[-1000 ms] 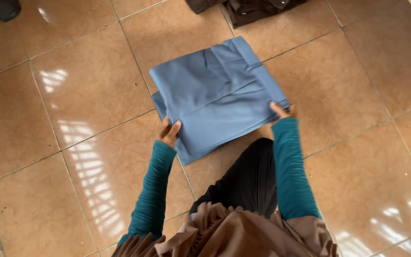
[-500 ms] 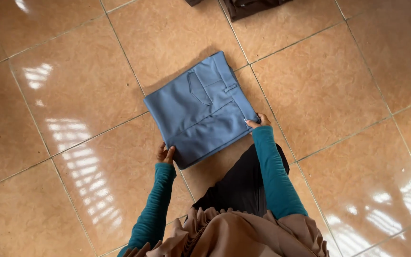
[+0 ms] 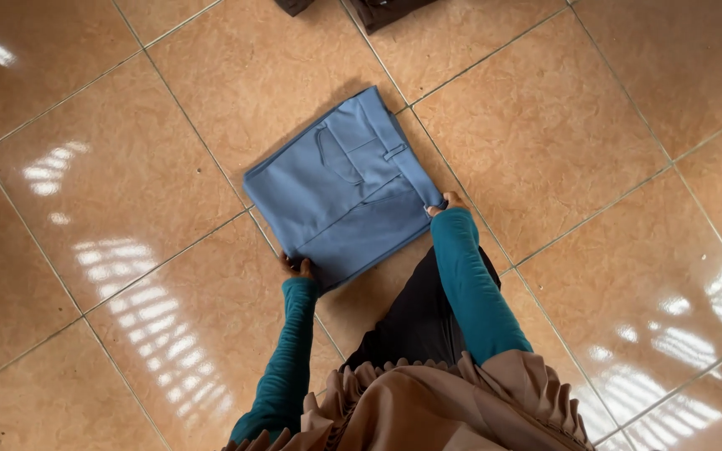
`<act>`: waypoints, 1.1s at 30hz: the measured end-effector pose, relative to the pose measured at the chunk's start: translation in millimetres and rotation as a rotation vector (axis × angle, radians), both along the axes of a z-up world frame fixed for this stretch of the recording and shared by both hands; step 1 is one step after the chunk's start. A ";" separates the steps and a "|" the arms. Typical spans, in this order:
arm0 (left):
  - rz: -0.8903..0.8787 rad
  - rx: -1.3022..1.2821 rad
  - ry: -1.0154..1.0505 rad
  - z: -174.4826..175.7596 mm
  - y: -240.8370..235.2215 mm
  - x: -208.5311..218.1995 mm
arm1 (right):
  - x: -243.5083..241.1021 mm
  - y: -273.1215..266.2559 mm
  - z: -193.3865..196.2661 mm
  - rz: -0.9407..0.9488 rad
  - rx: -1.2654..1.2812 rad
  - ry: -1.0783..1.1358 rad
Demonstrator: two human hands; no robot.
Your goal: The person sits on a tiled floor and folds several pairs of light blue trousers by hand. They smooth out each pair, fold the legs together, and then fold the garment into a compact rectangle, stacking the finished items to the side.
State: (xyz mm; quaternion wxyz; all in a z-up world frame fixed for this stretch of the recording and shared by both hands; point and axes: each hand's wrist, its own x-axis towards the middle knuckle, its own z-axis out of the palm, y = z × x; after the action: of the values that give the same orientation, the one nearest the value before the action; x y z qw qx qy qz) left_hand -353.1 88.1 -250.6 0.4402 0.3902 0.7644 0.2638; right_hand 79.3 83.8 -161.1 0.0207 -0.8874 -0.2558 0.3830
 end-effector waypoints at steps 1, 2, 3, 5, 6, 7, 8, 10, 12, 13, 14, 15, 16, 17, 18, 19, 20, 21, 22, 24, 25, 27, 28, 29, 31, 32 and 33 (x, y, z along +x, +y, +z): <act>-0.051 0.005 -0.016 20.1 2.9 8.7 | 7.9 -1.2 -1.7 -0.026 -0.010 0.001; -0.102 0.012 -0.035 40.2 7.7 19.8 | 17.8 -1.1 -2.3 -0.054 -0.018 -0.001; -0.113 0.011 -0.037 39.7 7.4 27.0 | 25.3 -5.1 -10.2 -0.065 -0.019 -0.002; -0.144 -0.008 -0.033 39.2 10.1 44.0 | 42.5 -11.2 -24.7 -0.084 0.009 -0.054; -0.157 -0.006 -0.037 49.2 9.4 49.9 | 45.8 -12.0 -27.1 -0.097 0.010 -0.058; -0.134 -0.009 -0.029 59.2 8.4 55.6 | 49.2 -13.0 -29.6 -0.093 0.016 -0.051; -0.108 -0.014 -0.018 69.5 5.3 59.7 | 51.2 -14.6 -32.8 -0.086 0.019 -0.042; -0.129 -0.024 -0.007 43.6 11.6 52.5 | 41.3 -14.8 -7.7 -0.088 0.019 -0.040; -0.149 -0.031 0.008 38.2 13.9 47.9 | 31.8 -15.6 10.3 -0.089 0.021 -0.035; -0.131 0.039 0.169 45.8 13.4 48.5 | 28.8 -16.5 16.4 -0.059 0.040 -0.027; -0.113 0.112 0.326 53.4 14.8 51.7 | 28.1 -16.5 23.6 -0.032 0.061 -0.021; -0.124 0.118 0.325 75.3 17.5 65.0 | 25.2 -17.1 21.9 -0.043 0.065 -0.023; -0.203 0.153 0.368 97.2 19.6 78.2 | 21.9 -18.4 20.2 -0.025 0.113 -0.061; -0.281 0.189 0.411 119.2 20.7 91.6 | 19.0 -20.2 18.5 -0.006 0.160 -0.101; -0.296 0.196 0.410 142.4 24.5 113.2 | 14.4 -24.8 37.2 -0.022 0.164 -0.102; -0.452 0.193 0.521 165.5 27.3 135.5 | 10.3 -29.6 55.6 0.035 0.140 -0.130; -0.613 0.189 0.633 188.2 28.8 157.7 | 5.7 -36.1 73.5 0.087 0.115 -0.156; -0.632 0.198 0.633 207.5 28.9 177.5 | 4.1 -39.5 91.3 0.067 0.116 -0.157; -0.791 0.234 0.699 226.8 27.8 198.6 | 3.5 -44.0 109.4 0.134 0.066 -0.171; -0.972 0.283 0.763 239.0 24.5 234.4 | 8.6 -56.8 122.6 0.177 0.016 -0.184; -1.025 0.412 0.752 231.9 23.1 248.6 | 13.7 -64.9 117.9 0.175 0.048 -0.192; -1.097 0.553 0.734 225.7 19.3 272.2 | 20.0 -77.5 114.8 0.150 0.080 -0.201; -1.134 0.505 0.770 225.8 16.7 281.4 | 21.8 -81.4 115.7 0.134 0.062 -0.190; -1.169 0.457 0.807 225.8 14.6 290.1 | 23.1 -84.7 116.4 0.118 0.044 -0.179; -1.199 0.407 0.828 228.7 11.7 294.6 | 26.7 -88.3 115.8 0.103 0.025 -0.170; -1.213 0.346 0.850 229.9 10.4 295.1 | 27.1 -89.3 115.2 0.107 0.005 -0.159; -1.221 0.350 0.852 228.6 10.3 294.0 | 28.9 -90.6 112.6 0.098 0.006 -0.158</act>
State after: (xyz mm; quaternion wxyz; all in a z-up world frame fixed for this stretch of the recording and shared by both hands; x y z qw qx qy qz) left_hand -59.0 98.4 -21.9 0.1069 0.8755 0.4640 -0.0821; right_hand 108.1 -6.8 -48.6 -0.0159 -0.9011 -0.3010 0.3118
